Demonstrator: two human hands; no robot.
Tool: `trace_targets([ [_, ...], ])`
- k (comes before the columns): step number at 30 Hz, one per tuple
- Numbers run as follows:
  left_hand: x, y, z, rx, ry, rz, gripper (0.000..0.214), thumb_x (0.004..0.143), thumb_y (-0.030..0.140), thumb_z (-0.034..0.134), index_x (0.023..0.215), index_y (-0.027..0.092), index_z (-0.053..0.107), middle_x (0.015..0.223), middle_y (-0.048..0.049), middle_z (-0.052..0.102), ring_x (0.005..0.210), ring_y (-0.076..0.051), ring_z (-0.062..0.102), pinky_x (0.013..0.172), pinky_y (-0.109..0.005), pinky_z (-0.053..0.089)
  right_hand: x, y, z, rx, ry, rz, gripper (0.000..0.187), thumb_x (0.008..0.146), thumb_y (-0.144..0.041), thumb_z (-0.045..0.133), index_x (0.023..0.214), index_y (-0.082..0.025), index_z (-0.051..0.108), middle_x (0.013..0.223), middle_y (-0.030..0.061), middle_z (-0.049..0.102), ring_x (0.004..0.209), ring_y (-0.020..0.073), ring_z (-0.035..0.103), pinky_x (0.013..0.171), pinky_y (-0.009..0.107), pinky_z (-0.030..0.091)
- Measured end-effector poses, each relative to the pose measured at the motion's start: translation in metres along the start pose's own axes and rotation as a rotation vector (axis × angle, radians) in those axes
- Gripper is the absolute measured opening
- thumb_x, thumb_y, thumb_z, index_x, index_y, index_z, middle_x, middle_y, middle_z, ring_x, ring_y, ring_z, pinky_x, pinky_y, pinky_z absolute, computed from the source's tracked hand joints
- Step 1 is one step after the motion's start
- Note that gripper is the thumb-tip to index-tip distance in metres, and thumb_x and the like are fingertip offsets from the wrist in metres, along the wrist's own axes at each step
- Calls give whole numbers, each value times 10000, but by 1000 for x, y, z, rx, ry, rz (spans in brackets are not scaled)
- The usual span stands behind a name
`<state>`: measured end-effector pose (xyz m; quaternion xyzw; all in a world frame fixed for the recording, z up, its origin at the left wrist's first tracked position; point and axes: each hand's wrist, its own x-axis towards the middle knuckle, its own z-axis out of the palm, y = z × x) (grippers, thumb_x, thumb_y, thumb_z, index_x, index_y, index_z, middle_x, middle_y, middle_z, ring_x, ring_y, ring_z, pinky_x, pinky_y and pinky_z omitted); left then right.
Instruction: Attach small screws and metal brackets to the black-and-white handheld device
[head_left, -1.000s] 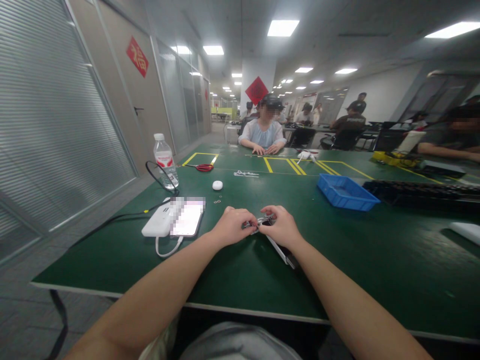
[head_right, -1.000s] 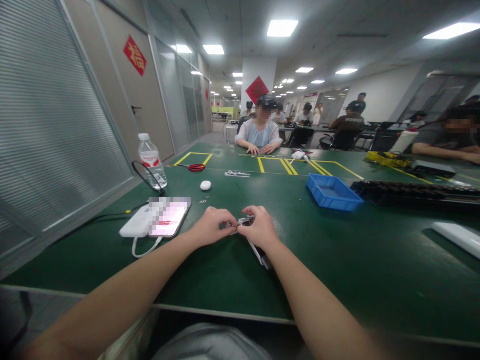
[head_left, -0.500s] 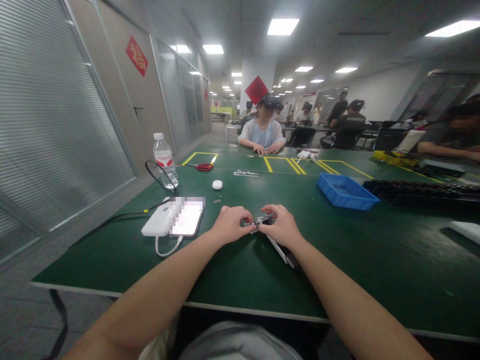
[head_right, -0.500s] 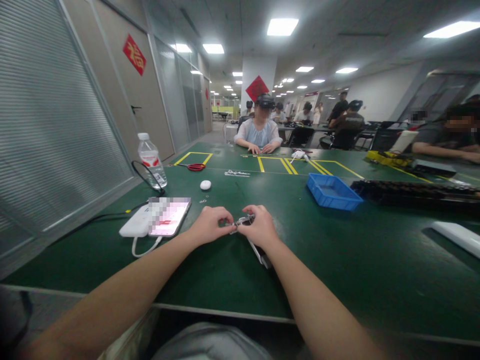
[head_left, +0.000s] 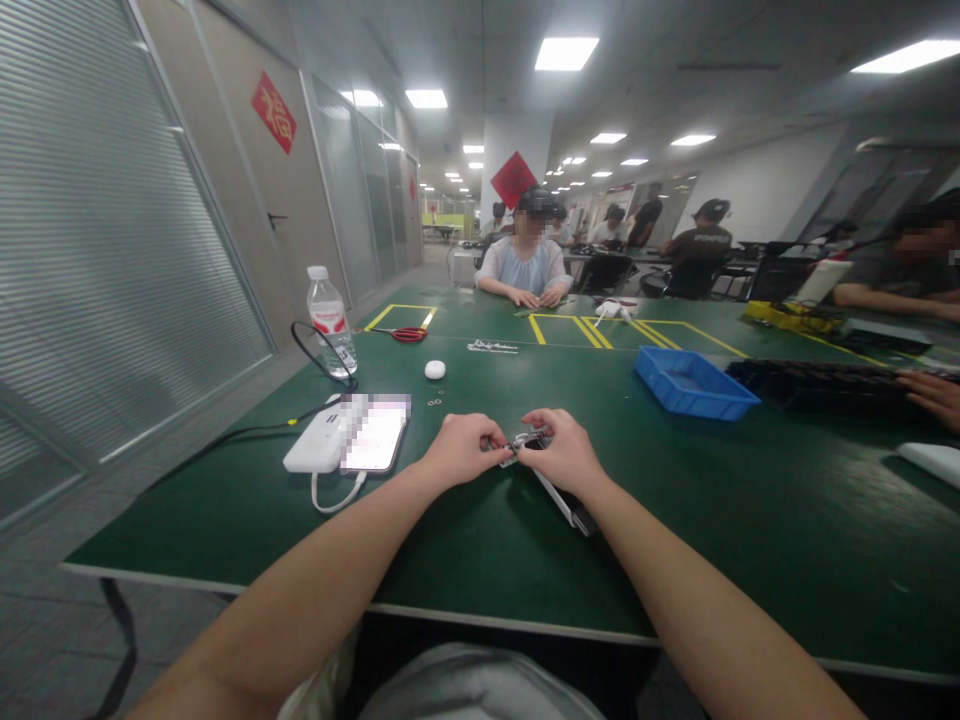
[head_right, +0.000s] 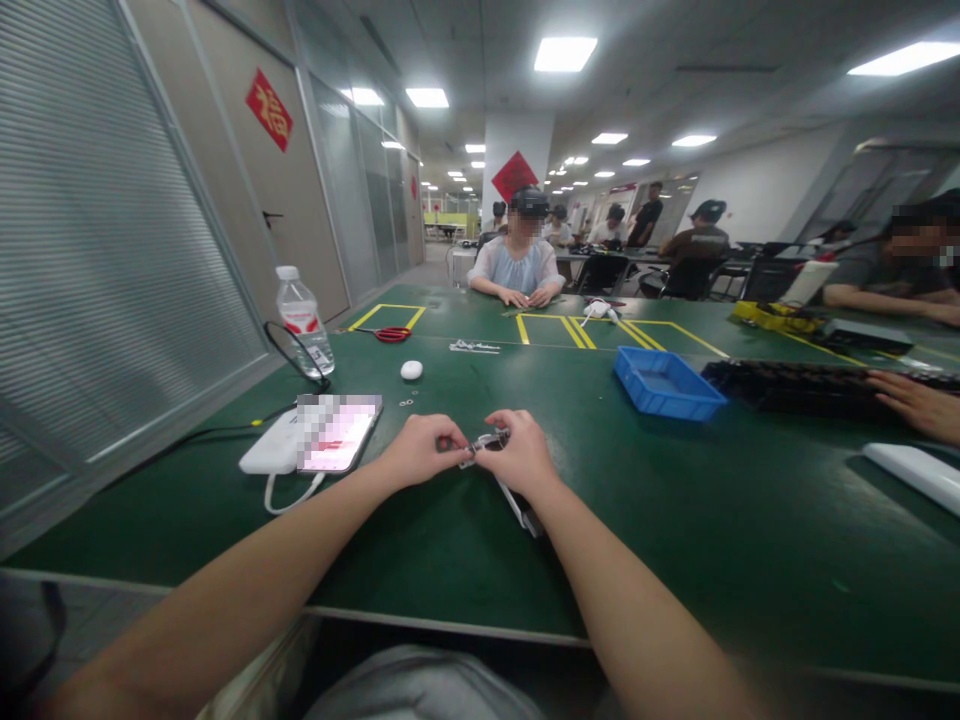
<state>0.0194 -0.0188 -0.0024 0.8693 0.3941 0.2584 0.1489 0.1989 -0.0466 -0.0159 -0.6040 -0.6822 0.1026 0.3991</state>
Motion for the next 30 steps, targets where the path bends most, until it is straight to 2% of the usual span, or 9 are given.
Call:
trace_targets([
  [7,0,3,-1,-10,3,3,156,730,328,647,742,176,681,721,7,657,649,-107,548,625,-212,380,0,0,0,8,-3,0,369,550,-224,647,915,-172,658,878,43,575,800,174,569,759,312,467],
  [17,0,2,-2,52,-13,48,132,757,316,632,787,210,705,783,4,666,727,-127,572,683,-230,390,0,-1,0,-16,-3,-1,369,551,-235,646,914,-171,657,867,42,580,774,171,563,741,307,465],
  [30,-1,3,1,5,-11,20,108,704,274,671,772,194,698,739,9,655,679,-114,567,656,-215,402,-1,-1,0,-22,-7,5,380,538,-229,648,914,-176,656,870,37,573,766,165,553,743,306,461],
])
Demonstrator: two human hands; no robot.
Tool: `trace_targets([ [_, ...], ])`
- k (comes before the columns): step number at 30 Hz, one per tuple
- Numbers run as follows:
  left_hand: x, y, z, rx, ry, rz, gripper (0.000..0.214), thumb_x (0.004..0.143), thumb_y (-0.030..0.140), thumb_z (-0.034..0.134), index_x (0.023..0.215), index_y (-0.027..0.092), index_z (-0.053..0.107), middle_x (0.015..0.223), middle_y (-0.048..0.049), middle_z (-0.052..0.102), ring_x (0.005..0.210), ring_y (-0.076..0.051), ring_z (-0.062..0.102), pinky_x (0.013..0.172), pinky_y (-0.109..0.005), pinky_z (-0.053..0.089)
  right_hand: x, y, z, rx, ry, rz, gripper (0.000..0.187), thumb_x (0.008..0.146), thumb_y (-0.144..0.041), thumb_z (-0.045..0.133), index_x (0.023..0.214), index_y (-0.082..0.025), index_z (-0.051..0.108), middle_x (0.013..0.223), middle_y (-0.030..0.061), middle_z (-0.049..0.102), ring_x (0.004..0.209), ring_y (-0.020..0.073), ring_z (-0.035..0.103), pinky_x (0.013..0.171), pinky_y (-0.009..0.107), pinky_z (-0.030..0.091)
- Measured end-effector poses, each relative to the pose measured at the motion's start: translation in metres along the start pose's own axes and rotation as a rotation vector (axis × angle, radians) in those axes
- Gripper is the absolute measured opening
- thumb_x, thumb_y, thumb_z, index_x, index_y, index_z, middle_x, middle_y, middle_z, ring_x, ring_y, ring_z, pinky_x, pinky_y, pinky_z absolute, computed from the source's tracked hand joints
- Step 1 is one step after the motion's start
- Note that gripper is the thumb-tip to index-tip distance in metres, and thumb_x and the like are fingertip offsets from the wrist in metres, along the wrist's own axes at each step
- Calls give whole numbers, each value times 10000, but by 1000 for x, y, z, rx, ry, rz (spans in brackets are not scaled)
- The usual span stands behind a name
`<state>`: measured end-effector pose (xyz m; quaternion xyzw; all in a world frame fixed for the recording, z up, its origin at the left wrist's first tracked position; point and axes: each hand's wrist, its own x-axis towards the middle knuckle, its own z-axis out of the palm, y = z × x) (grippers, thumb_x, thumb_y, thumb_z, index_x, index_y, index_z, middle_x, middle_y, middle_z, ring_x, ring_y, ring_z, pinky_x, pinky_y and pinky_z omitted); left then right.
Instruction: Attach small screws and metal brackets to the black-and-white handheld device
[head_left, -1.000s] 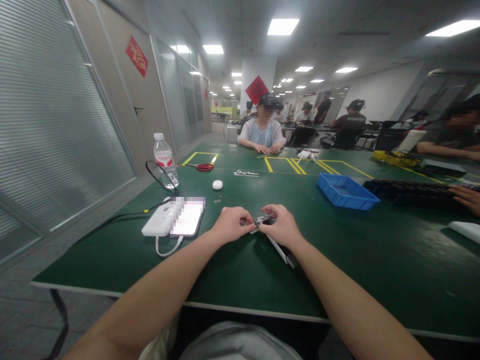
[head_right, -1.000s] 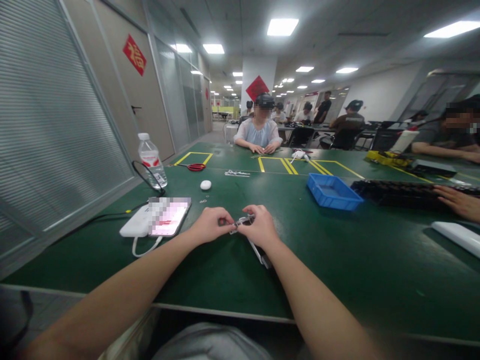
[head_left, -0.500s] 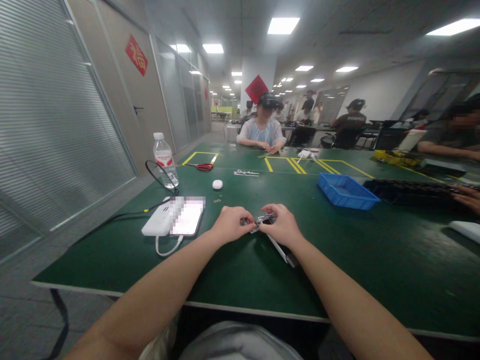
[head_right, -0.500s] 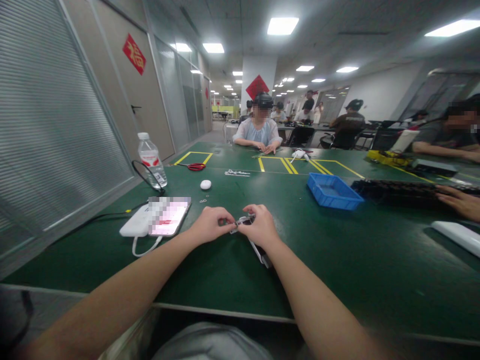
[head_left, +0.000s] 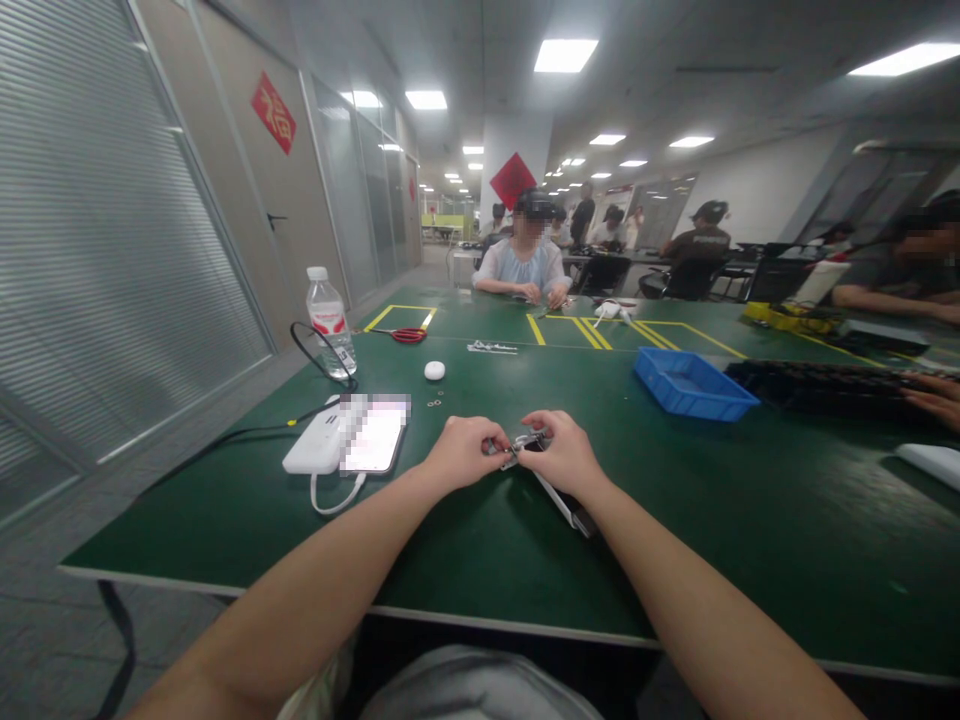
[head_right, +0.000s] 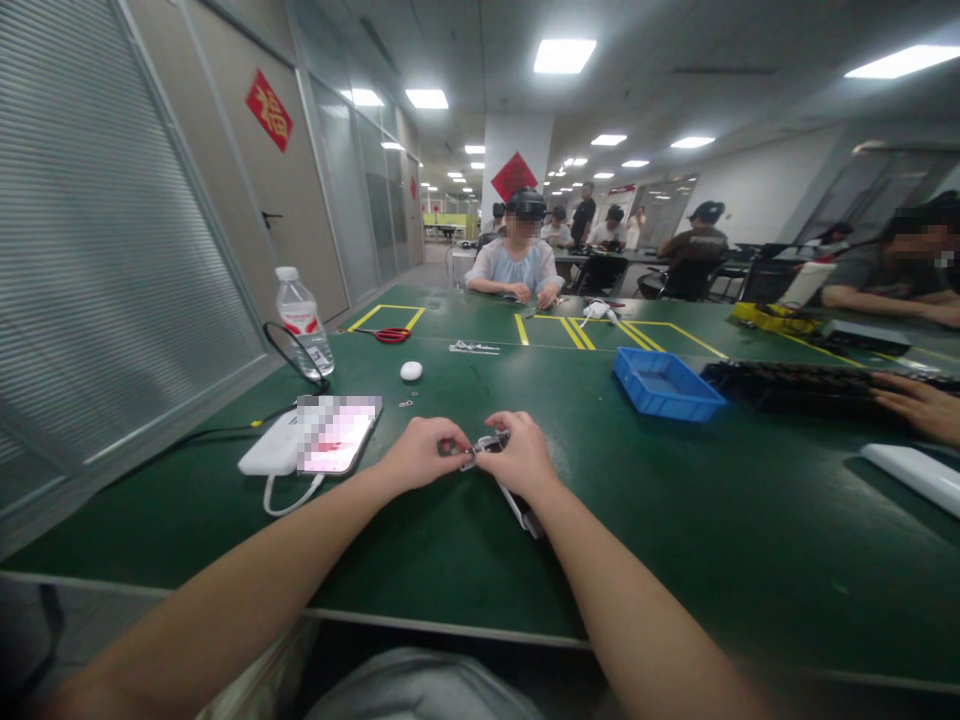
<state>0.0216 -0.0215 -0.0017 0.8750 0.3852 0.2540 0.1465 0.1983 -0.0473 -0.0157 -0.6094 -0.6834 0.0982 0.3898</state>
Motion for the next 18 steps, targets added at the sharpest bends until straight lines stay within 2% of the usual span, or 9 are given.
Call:
trace_targets([
  [7,-1,-1,-1,-50,5,-1,168,717,336,653,782,192,709,734,5,668,648,-109,563,635,-206,412,0,-1,-1,6,-4,6,381,541,-224,649,919,-174,656,871,38,567,770,167,555,743,308,463],
  [11,0,0,0,-39,6,-10,162,768,301,592,774,192,712,719,2,667,641,-107,559,644,-206,413,0,-2,-1,2,-3,8,372,550,-236,647,917,-177,657,868,36,566,765,165,556,735,306,464],
  [18,0,0,-1,-15,-3,-18,141,752,301,619,797,198,704,748,10,666,651,-105,548,650,-212,389,0,-2,0,9,-4,0,386,546,-229,648,925,-155,660,876,48,570,788,170,559,765,302,460],
])
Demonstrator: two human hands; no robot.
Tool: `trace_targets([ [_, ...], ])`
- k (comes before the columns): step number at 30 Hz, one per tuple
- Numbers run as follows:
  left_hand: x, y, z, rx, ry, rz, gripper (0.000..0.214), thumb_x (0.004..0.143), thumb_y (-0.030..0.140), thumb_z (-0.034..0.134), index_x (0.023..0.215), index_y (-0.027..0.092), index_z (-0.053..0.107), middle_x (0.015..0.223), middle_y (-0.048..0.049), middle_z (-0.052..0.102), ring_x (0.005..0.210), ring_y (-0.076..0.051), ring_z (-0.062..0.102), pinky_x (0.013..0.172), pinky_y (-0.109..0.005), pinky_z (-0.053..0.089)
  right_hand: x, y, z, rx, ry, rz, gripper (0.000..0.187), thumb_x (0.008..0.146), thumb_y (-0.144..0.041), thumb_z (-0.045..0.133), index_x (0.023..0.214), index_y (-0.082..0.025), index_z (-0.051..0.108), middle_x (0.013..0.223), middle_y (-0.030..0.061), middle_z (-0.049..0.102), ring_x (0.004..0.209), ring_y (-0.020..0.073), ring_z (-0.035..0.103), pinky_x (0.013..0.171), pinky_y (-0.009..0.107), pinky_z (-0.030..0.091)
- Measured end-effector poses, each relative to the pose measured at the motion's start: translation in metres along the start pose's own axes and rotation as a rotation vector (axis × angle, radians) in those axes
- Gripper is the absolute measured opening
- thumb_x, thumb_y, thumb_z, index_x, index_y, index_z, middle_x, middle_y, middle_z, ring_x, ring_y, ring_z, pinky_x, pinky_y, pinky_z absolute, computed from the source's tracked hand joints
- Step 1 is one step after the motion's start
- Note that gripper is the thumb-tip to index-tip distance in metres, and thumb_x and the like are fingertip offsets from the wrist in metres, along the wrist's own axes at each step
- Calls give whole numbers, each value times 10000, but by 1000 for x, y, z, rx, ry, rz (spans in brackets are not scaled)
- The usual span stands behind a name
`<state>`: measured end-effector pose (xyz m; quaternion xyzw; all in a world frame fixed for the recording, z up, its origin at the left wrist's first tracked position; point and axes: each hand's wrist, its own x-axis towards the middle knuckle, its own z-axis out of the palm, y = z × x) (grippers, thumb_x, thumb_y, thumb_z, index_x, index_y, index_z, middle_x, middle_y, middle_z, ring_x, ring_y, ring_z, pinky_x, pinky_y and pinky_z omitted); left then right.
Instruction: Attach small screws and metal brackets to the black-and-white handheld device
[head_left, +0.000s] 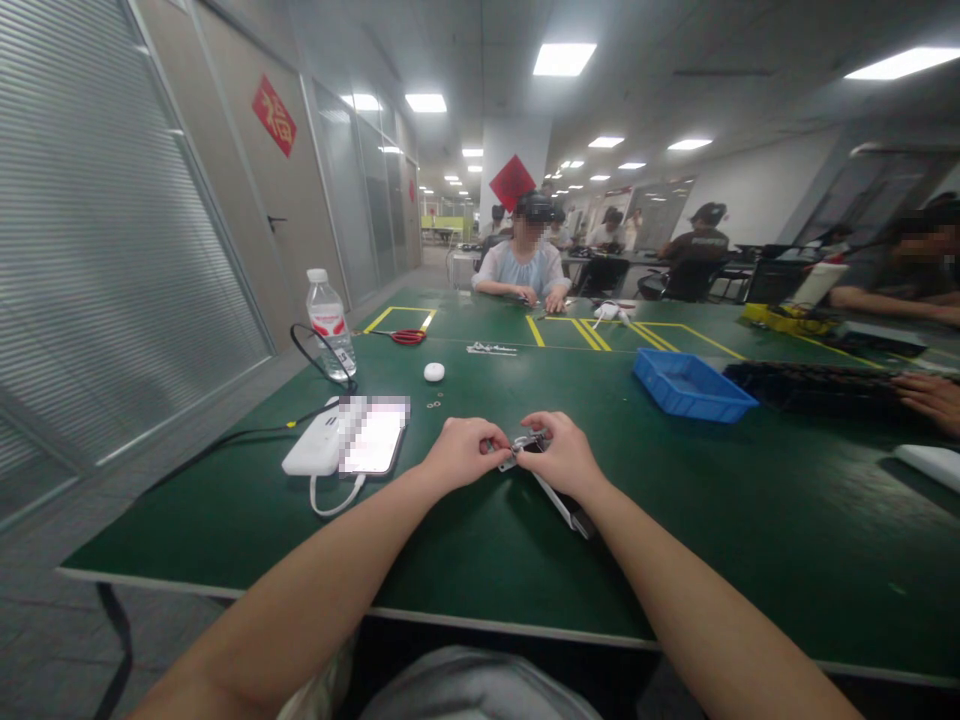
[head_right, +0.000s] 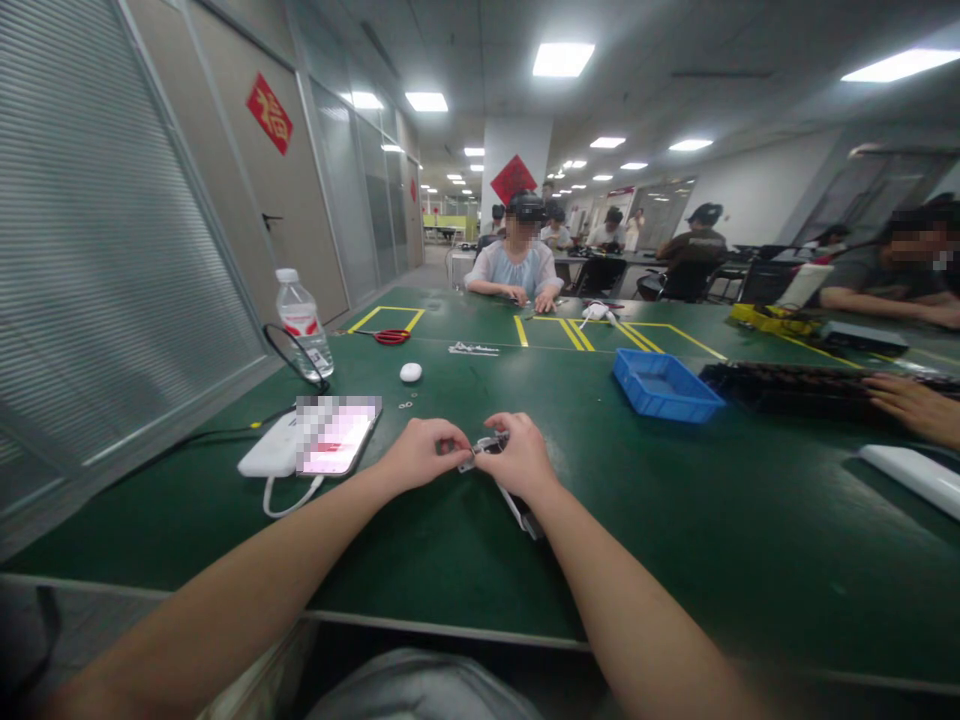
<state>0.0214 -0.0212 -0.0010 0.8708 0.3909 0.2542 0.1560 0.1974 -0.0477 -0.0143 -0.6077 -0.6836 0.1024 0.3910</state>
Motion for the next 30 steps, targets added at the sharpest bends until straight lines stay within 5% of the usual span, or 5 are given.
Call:
trace_targets([
  [9,-1,3,-4,127,-17,-54,221,763,407,619,744,202,700,765,-3,665,724,-141,573,657,-245,356,0,2,1,1,11,-5,366,548,-223,645,910,-178,658,863,33,568,765,165,555,744,312,464],
  [30,-1,4,-3,132,4,15,169,741,365,650,763,199,675,797,13,660,782,-142,587,731,-264,347,0,0,0,-8,14,-4,368,544,-226,640,909,-184,655,866,32,572,778,167,552,752,312,459],
])
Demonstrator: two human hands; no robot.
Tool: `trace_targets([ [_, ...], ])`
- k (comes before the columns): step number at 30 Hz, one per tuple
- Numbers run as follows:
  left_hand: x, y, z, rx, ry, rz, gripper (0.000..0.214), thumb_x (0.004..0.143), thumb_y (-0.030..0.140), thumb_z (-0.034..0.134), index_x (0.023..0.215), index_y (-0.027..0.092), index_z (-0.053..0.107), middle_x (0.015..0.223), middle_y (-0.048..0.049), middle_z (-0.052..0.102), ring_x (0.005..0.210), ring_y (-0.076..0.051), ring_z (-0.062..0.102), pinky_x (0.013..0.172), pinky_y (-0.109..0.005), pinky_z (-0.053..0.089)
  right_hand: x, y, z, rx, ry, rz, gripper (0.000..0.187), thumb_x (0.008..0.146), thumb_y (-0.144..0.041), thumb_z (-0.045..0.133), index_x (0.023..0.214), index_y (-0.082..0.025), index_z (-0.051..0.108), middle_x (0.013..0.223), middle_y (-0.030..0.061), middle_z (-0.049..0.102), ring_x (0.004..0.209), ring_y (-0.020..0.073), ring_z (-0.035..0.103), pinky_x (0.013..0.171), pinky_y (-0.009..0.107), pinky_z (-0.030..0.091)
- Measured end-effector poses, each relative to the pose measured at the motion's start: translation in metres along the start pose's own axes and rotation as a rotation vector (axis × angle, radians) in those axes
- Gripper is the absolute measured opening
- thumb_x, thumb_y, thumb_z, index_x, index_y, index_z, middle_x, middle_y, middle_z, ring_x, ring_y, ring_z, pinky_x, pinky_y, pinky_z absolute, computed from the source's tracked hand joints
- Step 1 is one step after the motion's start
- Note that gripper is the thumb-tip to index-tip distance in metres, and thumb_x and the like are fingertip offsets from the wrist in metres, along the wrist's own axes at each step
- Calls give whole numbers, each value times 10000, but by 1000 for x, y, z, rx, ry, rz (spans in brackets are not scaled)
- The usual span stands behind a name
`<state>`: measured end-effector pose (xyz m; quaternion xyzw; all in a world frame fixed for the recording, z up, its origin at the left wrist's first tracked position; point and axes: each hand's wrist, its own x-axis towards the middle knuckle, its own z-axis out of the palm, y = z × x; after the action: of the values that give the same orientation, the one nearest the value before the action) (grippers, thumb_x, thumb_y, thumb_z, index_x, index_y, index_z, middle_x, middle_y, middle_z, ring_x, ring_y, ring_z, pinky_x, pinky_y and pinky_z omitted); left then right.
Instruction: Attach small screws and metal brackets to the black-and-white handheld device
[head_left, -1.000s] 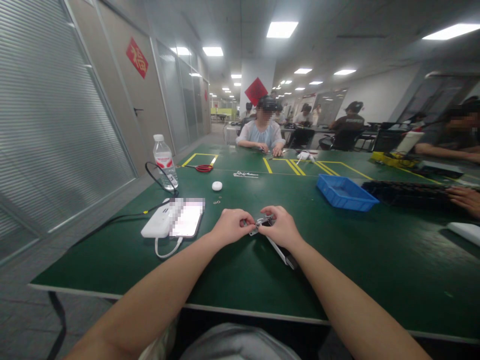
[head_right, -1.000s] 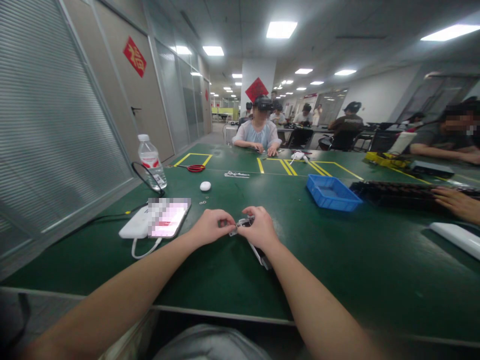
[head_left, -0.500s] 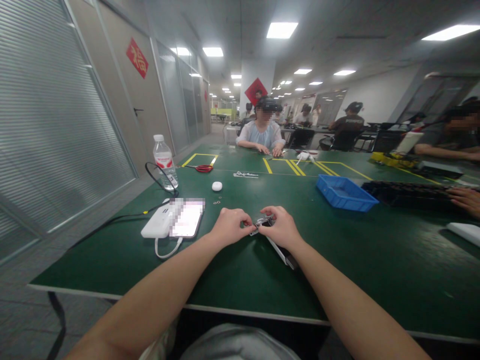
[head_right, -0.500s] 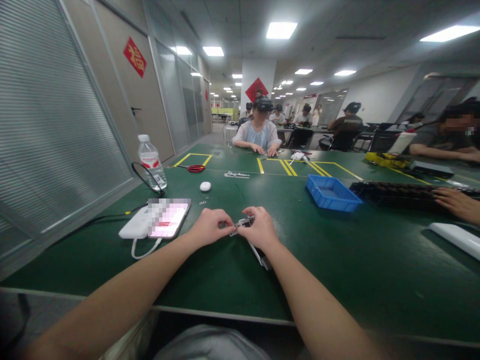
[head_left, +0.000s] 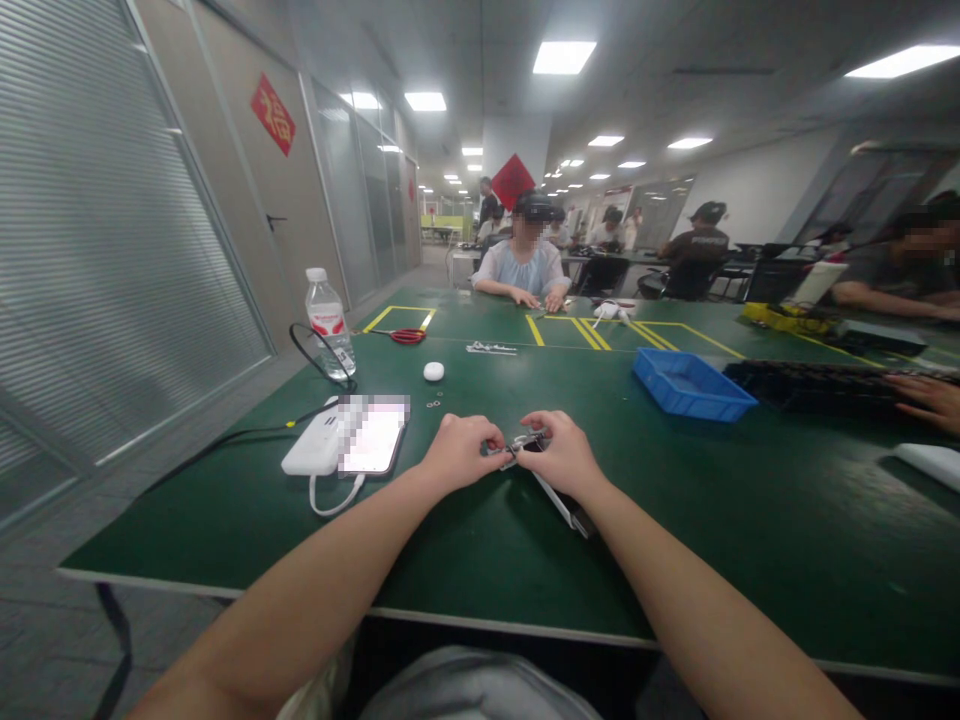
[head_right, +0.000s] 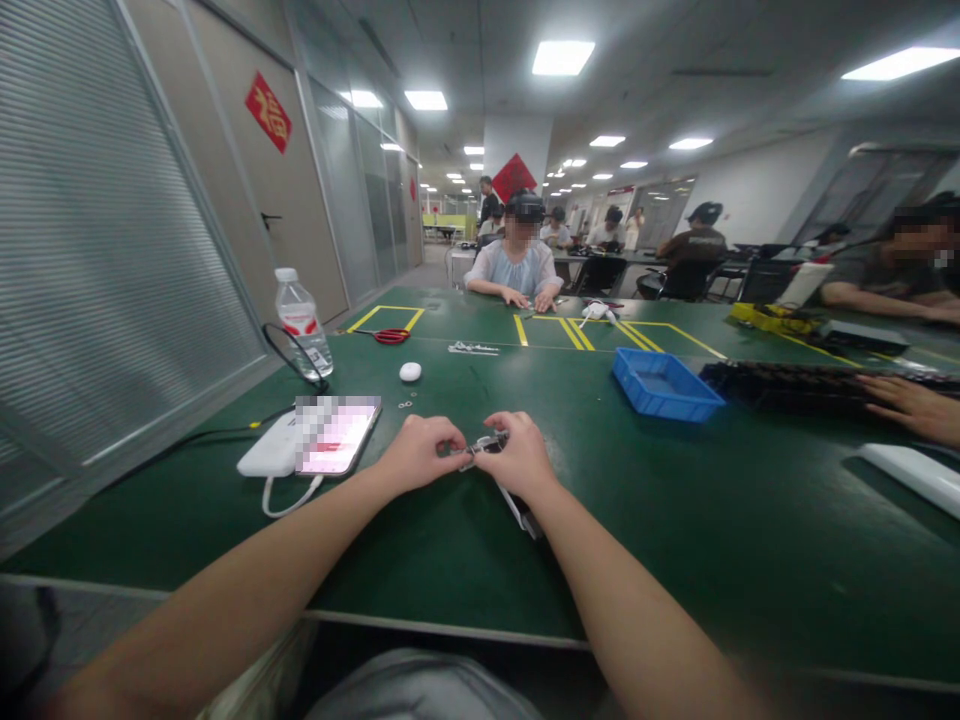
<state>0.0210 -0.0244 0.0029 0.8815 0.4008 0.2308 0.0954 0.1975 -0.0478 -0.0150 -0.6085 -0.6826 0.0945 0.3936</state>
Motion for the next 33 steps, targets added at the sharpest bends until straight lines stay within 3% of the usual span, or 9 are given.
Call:
trace_targets([
  [12,-1,1,-4,-51,-10,-3,142,746,271,596,814,208,703,816,-1,681,773,-151,598,708,-250,402,1,-1,-2,-2,-5,17,379,547,-210,635,923,-164,658,873,47,569,791,175,560,756,307,461],
  [33,2,-3,-1,-24,-40,-7,123,781,307,616,798,212,693,797,17,677,745,-131,582,687,-231,370,1,2,-1,-9,0,3,374,552,-237,649,920,-171,659,878,47,575,800,179,561,753,307,457],
])
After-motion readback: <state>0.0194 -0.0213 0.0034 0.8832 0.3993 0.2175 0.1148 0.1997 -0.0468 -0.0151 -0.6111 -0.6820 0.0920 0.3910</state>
